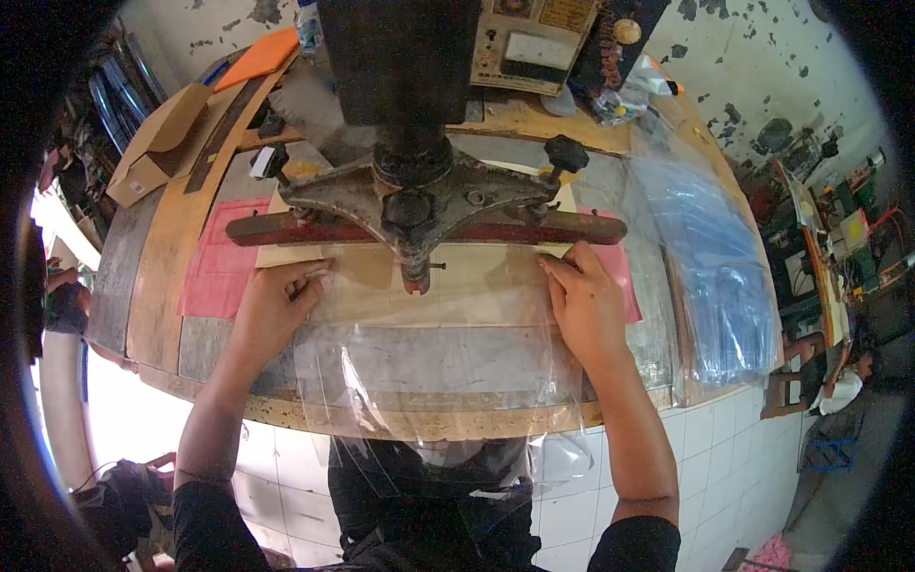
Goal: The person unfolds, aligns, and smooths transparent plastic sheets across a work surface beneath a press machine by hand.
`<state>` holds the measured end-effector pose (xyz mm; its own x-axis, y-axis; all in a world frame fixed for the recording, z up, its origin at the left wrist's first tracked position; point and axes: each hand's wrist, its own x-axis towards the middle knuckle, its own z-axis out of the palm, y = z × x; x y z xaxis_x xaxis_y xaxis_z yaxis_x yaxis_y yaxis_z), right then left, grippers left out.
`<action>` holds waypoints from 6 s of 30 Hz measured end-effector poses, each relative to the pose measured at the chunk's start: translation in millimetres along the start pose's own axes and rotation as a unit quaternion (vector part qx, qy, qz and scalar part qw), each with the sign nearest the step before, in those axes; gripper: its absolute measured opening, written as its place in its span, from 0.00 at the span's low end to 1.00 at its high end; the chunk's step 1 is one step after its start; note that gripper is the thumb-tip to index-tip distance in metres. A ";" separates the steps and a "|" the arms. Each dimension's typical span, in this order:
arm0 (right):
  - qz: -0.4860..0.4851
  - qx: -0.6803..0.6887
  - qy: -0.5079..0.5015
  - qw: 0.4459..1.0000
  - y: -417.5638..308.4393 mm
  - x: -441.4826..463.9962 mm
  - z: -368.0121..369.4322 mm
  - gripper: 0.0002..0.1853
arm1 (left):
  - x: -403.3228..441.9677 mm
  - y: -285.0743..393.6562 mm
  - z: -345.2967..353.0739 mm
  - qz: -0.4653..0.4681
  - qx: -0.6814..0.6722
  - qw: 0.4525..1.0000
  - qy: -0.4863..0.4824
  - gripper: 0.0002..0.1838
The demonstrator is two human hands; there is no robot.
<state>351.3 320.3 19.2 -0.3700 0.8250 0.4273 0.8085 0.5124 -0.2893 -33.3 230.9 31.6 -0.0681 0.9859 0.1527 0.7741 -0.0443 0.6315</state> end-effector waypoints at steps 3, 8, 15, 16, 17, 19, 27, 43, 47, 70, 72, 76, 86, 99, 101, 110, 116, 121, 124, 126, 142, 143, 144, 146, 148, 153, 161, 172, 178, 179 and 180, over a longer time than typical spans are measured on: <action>-0.014 0.002 0.014 1.000 0.8 -0.6 0.8 0.08 | 0.6 -2.8 0.2 -0.004 0.007 1.000 -0.007 0.16; -0.025 0.002 0.024 0.999 1.8 -1.2 1.5 0.08 | 0.4 -14.3 5.6 0.014 -0.014 1.000 0.004 0.16; 0.021 0.116 -0.034 0.992 3.1 -17.0 -18.2 0.10 | -14.0 -22.4 -3.6 0.053 0.006 0.998 -0.014 0.16; 0.021 0.117 -0.032 0.992 1.2 -24.3 -23.8 0.10 | -21.2 -13.7 -9.8 0.037 -0.008 0.999 -0.027 0.16; 0.018 0.124 -0.009 0.992 -1.5 -33.3 -30.0 0.10 | -28.2 -5.5 -15.2 0.020 -0.022 0.999 -0.041 0.16; 0.015 0.131 0.014 0.991 -4.2 -54.2 -32.6 0.11 | -40.0 9.1 -25.7 0.005 -0.008 0.999 -0.050 0.16; 0.121 0.197 0.069 0.971 -16.1 -77.7 -33.6 0.10 | -84.0 9.6 3.0 0.057 0.018 0.993 0.103 0.15; 0.100 0.193 0.078 0.973 -13.5 -77.8 -33.4 0.10 | -85.6 12.5 5.6 0.056 0.000 0.989 0.138 0.13; 0.093 0.190 0.079 0.974 -12.5 -78.0 -33.4 0.10 | -85.9 11.6 6.3 0.061 0.001 0.988 0.143 0.13; 0.184 0.310 -0.010 0.933 12.5 -39.1 -14.8 0.19 | -93.5 8.5 8.4 0.103 0.006 0.981 0.164 0.14; 0.177 0.321 -0.005 0.930 12.5 -39.5 -13.1 0.18 | -92.9 8.4 8.1 0.108 0.005 0.979 0.170 0.14; 0.237 0.445 0.052 0.862 -22.2 -69.3 -39.0 0.20 | -92.8 2.5 9.4 0.114 0.006 0.980 0.164 0.15; 0.143 0.493 0.219 0.830 -58.2 -158.4 -94.7 0.15 | -123.9 7.5 18.4 0.029 -0.262 0.956 0.126 0.20; 0.019 0.523 0.311 0.793 -58.5 -186.0 -104.7 0.13 | -168.8 24.5 21.7 -0.003 -0.416 0.897 0.151 0.23; 0.023 0.554 0.356 0.752 -55.8 -187.4 -113.6 0.13 | -172.8 27.9 36.7 0.052 -0.672 0.739 0.005 0.39; 0.165 0.409 0.638 0.632 -72.5 -215.9 -138.8 0.21 | -203.5 129.0 114.6 0.124 -0.620 0.685 -0.362 0.65; 0.116 0.236 0.586 0.766 -83.5 -226.6 -127.9 0.24 | -202.8 162.7 103.9 0.156 -0.460 0.836 -0.257 0.26; -0.004 -0.046 0.509 0.859 -64.5 -251.8 -136.2 0.30 | -189.5 132.7 97.4 0.149 -0.678 0.639 -0.331 0.11; -0.036 -0.169 0.526 0.833 -62.6 -245.1 -132.8 0.37 | -185.6 133.0 89.0 0.172 -0.708 0.597 -0.335 0.13; -0.026 -0.131 0.512 0.849 -47.8 -252.9 -129.3 0.37 | -182.4 129.2 86.2 0.184 -0.754 0.497 -0.389 0.14; 0.114 0.009 0.191 0.975 -78.3 -257.0 -185.6 0.20 | -153.1 129.4 30.9 0.141 -0.597 0.757 -0.227 0.20; 0.085 -0.031 0.203 0.975 -88.5 -247.8 -175.4 0.23 | -149.3 129.5 43.8 0.133 -0.594 0.759 -0.232 0.21; 0.041 0.004 0.200 0.979 -95.0 -245.8 -163.2 0.28 | -147.6 128.1 55.0 0.130 -0.593 0.762 -0.226 0.21; -0.055 0.083 0.191 0.976 -96.9 -250.4 -127.4 0.33 | -147.4 128.5 71.4 0.120 -0.594 0.749 -0.268 0.20; -0.080 0.072 0.169 0.980 -105.1 -246.9 -107.5 0.25 | -147.2 136.7 76.9 0.120 -0.622 0.722 -0.278 0.19; -0.103 0.079 0.193 0.972 -93.4 -234.3 -99.9 0.16 | -143.4 130.6 60.6 0.084 -0.578 0.752 -0.307 0.12; -0.047 0.192 -0.041 0.979 -95.1 -222.2 -165.5 0.19 | -145.0 143.9 55.8 0.136 -0.482 0.821 -0.274 0.08; 0.060 0.308 -0.004 0.949 -146.8 -201.8 -135.9 0.31 | -141.7 167.5 70.8 0.195 -0.369 0.870 -0.264 0.08; 0.045 0.238 0.011 0.970 -142.6 -202.2 -138.4 0.24 | -143.8 169.6 74.7 0.229 -0.367 0.869 -0.242 0.05; 0.049 0.250 0.017 0.967 -140.9 -202.2 -138.2 0.23 | -144.9 171.2 73.8 0.229 -0.368 0.868 -0.242 0.05; 0.054 0.262 0.023 0.963 -139.7 -202.0 -138.0 0.21 | -146.2 174.1 71.4 0.229 -0.347 0.878 -0.236 0.05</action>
<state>376.3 49.2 91.5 -0.2656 0.8750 0.4048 0.4954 0.4840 -0.7213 156.3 90.6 64.9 0.5456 0.7890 0.2823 0.0716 -0.3796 0.9224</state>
